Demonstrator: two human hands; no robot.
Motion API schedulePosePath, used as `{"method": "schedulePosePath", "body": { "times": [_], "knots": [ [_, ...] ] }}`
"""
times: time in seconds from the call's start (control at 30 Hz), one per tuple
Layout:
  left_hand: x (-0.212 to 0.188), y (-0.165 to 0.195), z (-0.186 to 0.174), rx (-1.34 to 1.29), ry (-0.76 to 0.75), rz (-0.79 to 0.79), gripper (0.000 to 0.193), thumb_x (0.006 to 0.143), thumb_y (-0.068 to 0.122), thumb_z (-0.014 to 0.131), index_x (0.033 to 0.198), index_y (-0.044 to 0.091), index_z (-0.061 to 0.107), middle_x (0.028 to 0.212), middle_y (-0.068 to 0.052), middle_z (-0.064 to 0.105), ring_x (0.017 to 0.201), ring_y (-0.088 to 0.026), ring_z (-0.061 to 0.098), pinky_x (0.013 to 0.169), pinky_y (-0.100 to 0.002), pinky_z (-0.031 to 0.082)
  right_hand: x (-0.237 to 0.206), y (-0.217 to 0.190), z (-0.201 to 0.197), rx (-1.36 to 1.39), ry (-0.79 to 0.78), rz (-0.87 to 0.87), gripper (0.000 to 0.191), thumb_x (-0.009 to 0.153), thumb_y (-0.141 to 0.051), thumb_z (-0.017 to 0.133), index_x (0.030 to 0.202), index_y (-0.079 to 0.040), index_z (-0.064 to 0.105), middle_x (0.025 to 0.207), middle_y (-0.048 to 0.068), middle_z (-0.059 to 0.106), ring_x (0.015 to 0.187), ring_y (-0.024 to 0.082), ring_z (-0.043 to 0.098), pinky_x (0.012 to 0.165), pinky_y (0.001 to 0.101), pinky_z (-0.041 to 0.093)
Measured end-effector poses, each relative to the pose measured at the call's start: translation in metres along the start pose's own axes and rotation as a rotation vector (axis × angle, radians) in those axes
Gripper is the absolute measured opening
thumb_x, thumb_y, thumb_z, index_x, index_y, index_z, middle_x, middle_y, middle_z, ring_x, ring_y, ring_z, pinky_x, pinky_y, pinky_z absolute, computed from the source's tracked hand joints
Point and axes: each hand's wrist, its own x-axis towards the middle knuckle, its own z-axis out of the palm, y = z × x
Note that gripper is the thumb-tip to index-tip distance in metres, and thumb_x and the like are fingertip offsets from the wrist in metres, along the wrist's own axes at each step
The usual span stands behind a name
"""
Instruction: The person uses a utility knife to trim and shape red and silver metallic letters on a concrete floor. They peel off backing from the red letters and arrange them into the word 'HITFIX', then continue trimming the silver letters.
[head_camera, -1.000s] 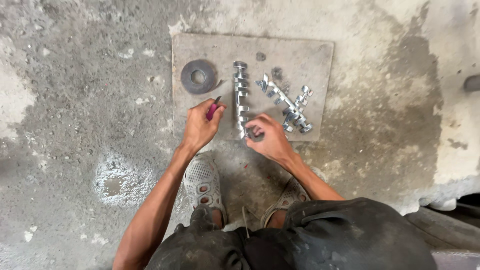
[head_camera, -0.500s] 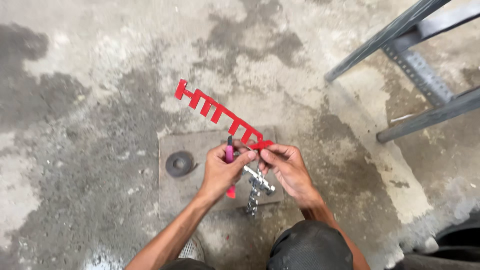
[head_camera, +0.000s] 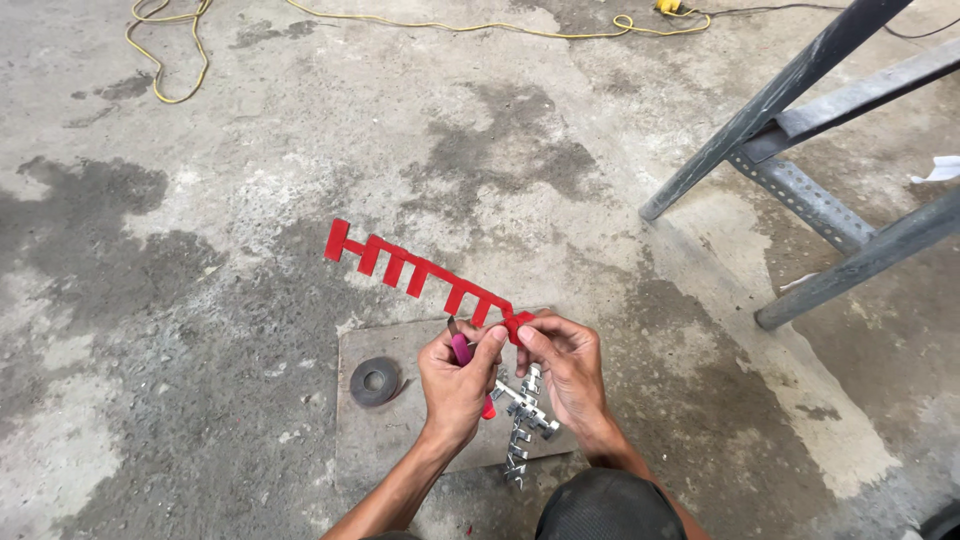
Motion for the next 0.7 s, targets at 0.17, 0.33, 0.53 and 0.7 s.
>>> {"method": "schedulePosePath", "body": {
  "times": [0.17, 0.33, 0.53, 0.7],
  "knots": [
    [-0.002, 0.006, 0.000, -0.115, 0.019, -0.028, 0.019, 0.093, 0.010, 0.072, 0.080, 0.006, 0.059, 0.064, -0.002, 0.061, 0.042, -0.003, 0.041, 0.036, -0.021, 0.027, 0.001, 0.010, -0.003, 0.203, -0.179, 0.114, 0.009, 0.099, -0.010, 0.063, 0.096, -0.001, 0.063, 0.083, 0.010, 0.066, 0.074, 0.019, 0.068, 0.060, 0.0330, 0.057],
    [-0.001, 0.023, -0.012, -0.159, 0.017, -0.043, 0.019, 0.095, 0.009, 0.071, 0.081, 0.004, 0.060, 0.067, -0.004, 0.064, 0.046, -0.005, 0.048, 0.039, -0.024, 0.030, 0.001, 0.011, 0.009, -0.379, -0.460, 0.109, 0.031, 0.103, -0.016, 0.064, 0.123, -0.002, 0.045, 0.096, 0.009, 0.062, 0.088, 0.018, 0.066, 0.076, 0.0325, 0.059],
    [-0.007, 0.039, -0.031, -0.106, 0.005, -0.062, 0.020, 0.095, 0.010, 0.072, 0.079, 0.004, 0.062, 0.055, 0.004, 0.052, 0.041, -0.001, 0.035, 0.038, -0.023, 0.022, 0.024, -0.016, 0.012, -0.245, -0.462, 0.199, 0.041, 0.102, -0.021, 0.057, 0.135, 0.002, 0.061, 0.104, 0.013, 0.072, 0.094, 0.018, 0.071, 0.079, 0.0299, 0.061],
    [-0.005, 0.042, -0.042, -0.079, 0.009, -0.109, 0.022, 0.093, 0.009, 0.075, 0.076, 0.005, 0.061, 0.056, 0.005, 0.052, 0.042, -0.002, 0.036, 0.038, -0.025, 0.023, 0.046, -0.022, 0.025, -0.474, -0.528, 0.237, 0.030, 0.098, -0.010, 0.078, 0.117, 0.013, 0.071, 0.099, 0.016, 0.075, 0.087, 0.017, 0.070, 0.076, 0.0305, 0.057]
  ]
}}
